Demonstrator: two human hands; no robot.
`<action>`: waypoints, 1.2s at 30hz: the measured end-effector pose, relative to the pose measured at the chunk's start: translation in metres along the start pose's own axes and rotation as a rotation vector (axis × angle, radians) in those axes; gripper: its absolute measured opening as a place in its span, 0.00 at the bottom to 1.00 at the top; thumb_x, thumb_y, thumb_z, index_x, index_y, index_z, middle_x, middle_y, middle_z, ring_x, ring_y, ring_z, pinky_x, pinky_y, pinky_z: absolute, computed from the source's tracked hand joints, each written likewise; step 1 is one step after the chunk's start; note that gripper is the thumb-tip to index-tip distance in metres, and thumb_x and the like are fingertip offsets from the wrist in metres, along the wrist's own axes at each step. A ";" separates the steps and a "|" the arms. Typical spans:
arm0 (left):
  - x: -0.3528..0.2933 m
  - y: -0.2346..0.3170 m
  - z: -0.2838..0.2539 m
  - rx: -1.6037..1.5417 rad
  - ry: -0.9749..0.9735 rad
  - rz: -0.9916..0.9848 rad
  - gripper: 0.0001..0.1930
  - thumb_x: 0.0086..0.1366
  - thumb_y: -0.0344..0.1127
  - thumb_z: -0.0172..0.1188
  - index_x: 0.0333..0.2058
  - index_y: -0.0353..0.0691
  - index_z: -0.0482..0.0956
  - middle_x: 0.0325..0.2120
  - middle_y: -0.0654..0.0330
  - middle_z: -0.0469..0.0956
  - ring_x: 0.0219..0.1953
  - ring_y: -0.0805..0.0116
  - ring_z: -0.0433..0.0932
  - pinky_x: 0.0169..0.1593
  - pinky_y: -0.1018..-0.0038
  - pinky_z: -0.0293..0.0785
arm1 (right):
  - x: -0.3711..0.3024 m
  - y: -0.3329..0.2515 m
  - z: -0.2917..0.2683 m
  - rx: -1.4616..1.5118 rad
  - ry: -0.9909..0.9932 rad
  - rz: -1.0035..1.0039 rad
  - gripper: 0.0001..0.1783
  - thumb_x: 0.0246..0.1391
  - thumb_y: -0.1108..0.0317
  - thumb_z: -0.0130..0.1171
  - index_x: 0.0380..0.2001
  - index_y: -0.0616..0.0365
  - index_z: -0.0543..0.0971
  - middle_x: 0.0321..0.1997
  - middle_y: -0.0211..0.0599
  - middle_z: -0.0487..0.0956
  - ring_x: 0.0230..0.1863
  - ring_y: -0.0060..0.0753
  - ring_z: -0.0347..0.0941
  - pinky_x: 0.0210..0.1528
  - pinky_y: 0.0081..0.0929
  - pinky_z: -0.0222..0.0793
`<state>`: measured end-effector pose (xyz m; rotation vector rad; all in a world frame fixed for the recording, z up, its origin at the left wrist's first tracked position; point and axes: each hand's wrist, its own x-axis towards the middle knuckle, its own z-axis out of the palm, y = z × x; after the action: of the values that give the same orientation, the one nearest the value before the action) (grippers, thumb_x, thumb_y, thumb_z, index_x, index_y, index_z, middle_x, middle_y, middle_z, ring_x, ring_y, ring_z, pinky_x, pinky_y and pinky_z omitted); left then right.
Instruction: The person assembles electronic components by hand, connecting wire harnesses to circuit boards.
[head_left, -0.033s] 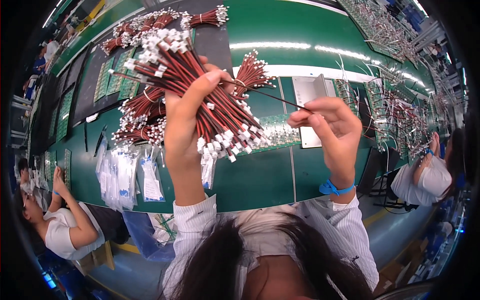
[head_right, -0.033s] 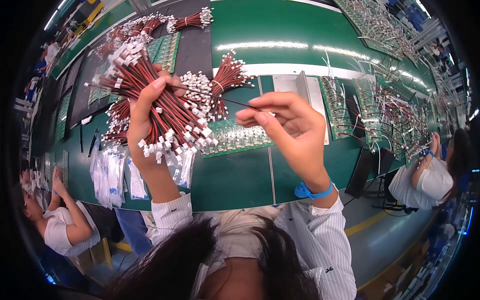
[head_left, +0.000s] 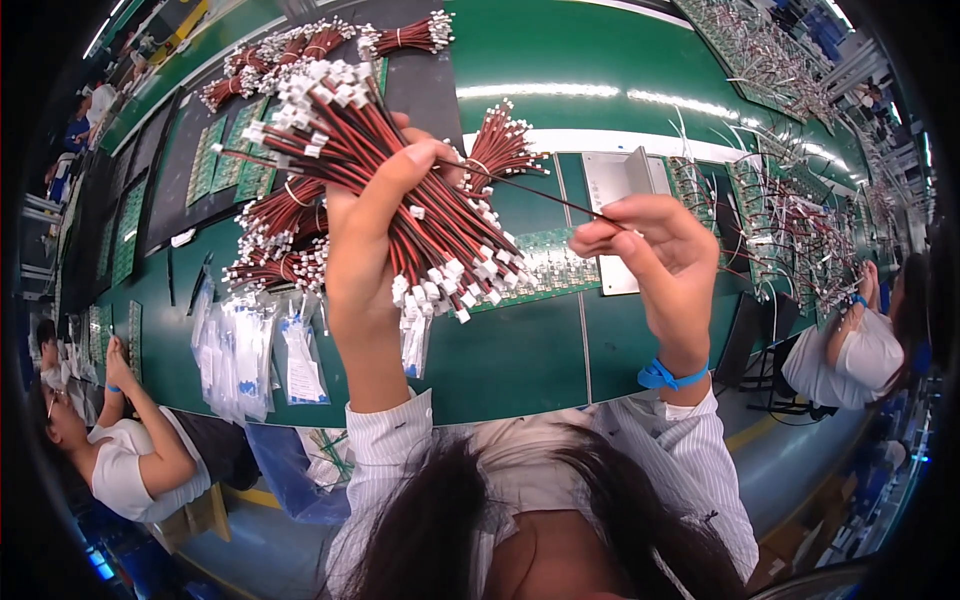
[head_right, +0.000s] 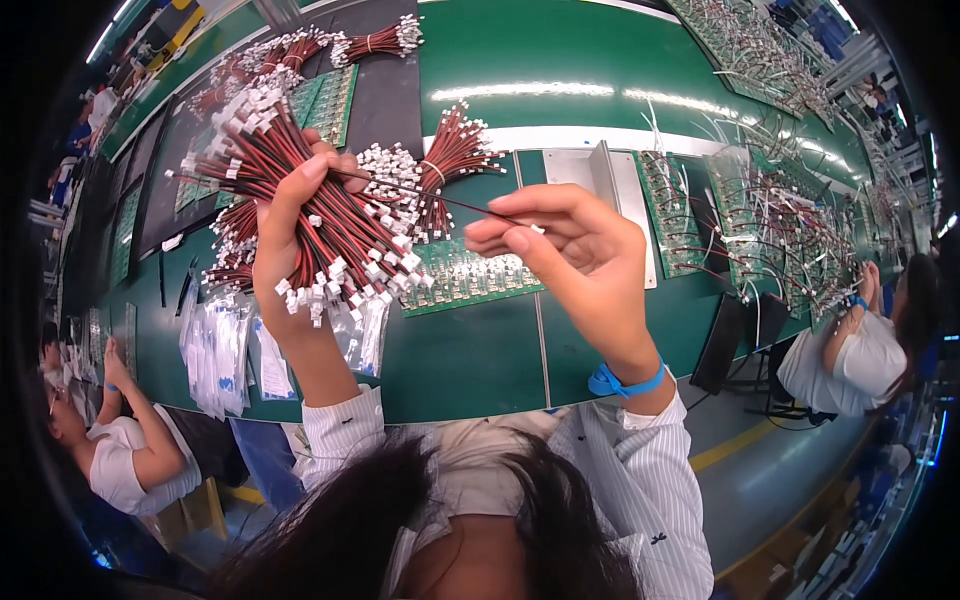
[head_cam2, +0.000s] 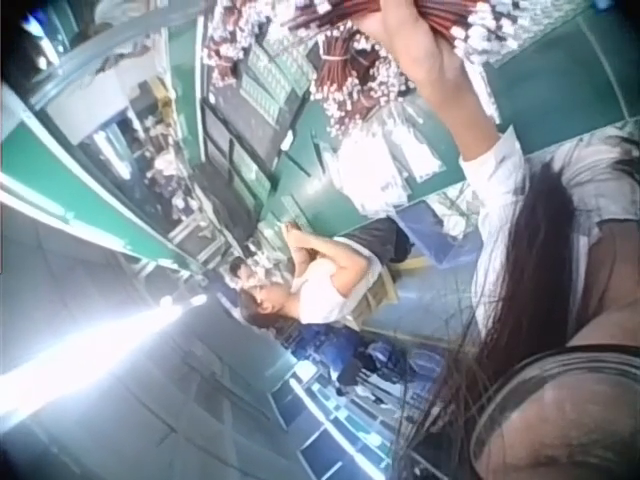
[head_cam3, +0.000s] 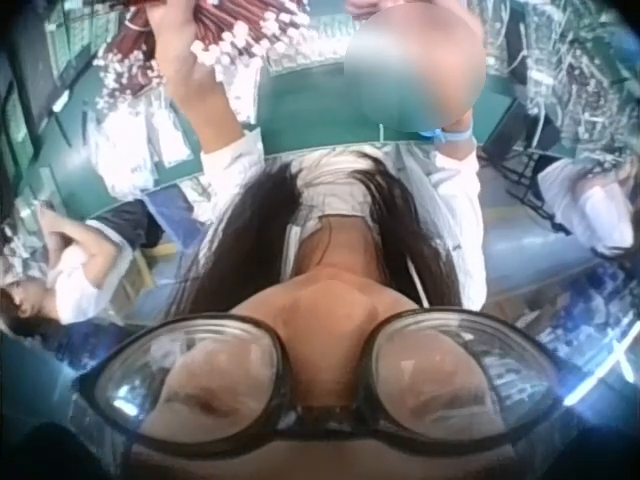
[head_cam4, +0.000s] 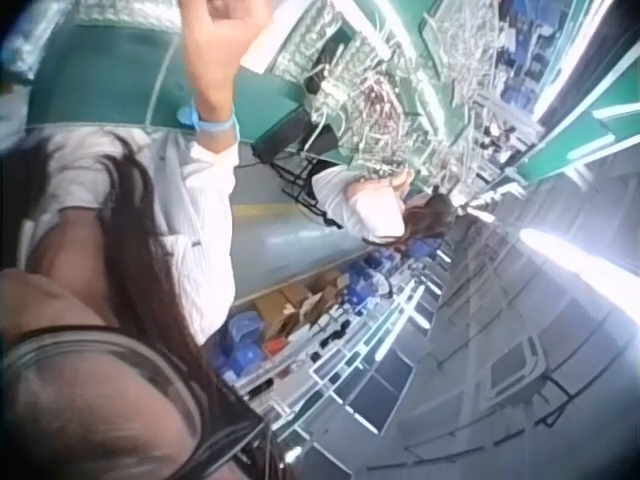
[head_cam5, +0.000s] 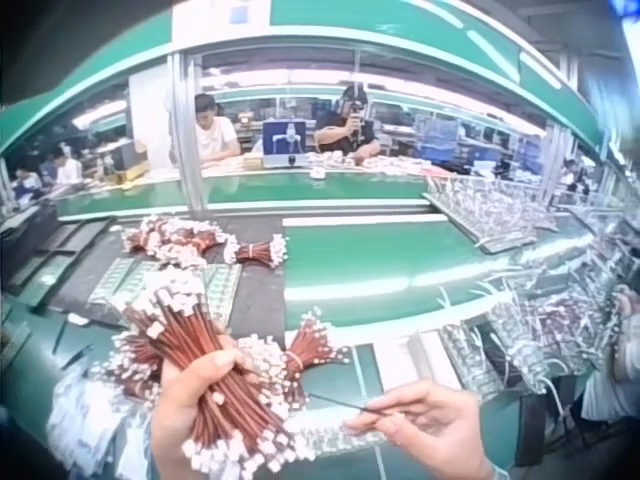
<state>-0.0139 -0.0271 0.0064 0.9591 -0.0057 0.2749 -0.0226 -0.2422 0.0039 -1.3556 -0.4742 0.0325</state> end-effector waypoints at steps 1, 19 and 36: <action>0.000 0.000 -0.001 -0.001 -0.005 -0.003 0.19 0.55 0.29 0.57 0.43 0.31 0.61 0.28 0.54 0.75 0.31 0.67 0.75 0.38 0.75 0.72 | 0.001 0.001 0.000 0.088 -0.056 0.039 0.12 0.53 0.78 0.51 0.42 0.72 0.70 0.35 0.50 0.78 0.40 0.37 0.76 0.45 0.29 0.73; 0.007 0.005 -0.011 -0.067 -0.026 0.030 0.17 0.54 0.28 0.57 0.42 0.32 0.64 0.28 0.54 0.75 0.31 0.68 0.75 0.38 0.75 0.72 | 0.007 0.004 0.007 0.577 -0.278 0.542 0.17 0.48 0.79 0.55 0.42 0.71 0.68 0.33 0.49 0.78 0.34 0.38 0.78 0.38 0.31 0.76; 0.004 0.012 -0.010 0.022 -0.025 0.078 0.19 0.53 0.24 0.59 0.43 0.30 0.64 0.28 0.53 0.76 0.31 0.68 0.77 0.37 0.75 0.74 | 0.028 0.005 -0.010 0.378 -0.056 0.301 0.08 0.54 0.68 0.51 0.33 0.63 0.72 0.27 0.34 0.74 0.30 0.27 0.73 0.33 0.27 0.73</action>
<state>-0.0137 -0.0114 0.0108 0.9854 -0.0636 0.3355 0.0075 -0.2424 0.0060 -1.0447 -0.2878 0.3903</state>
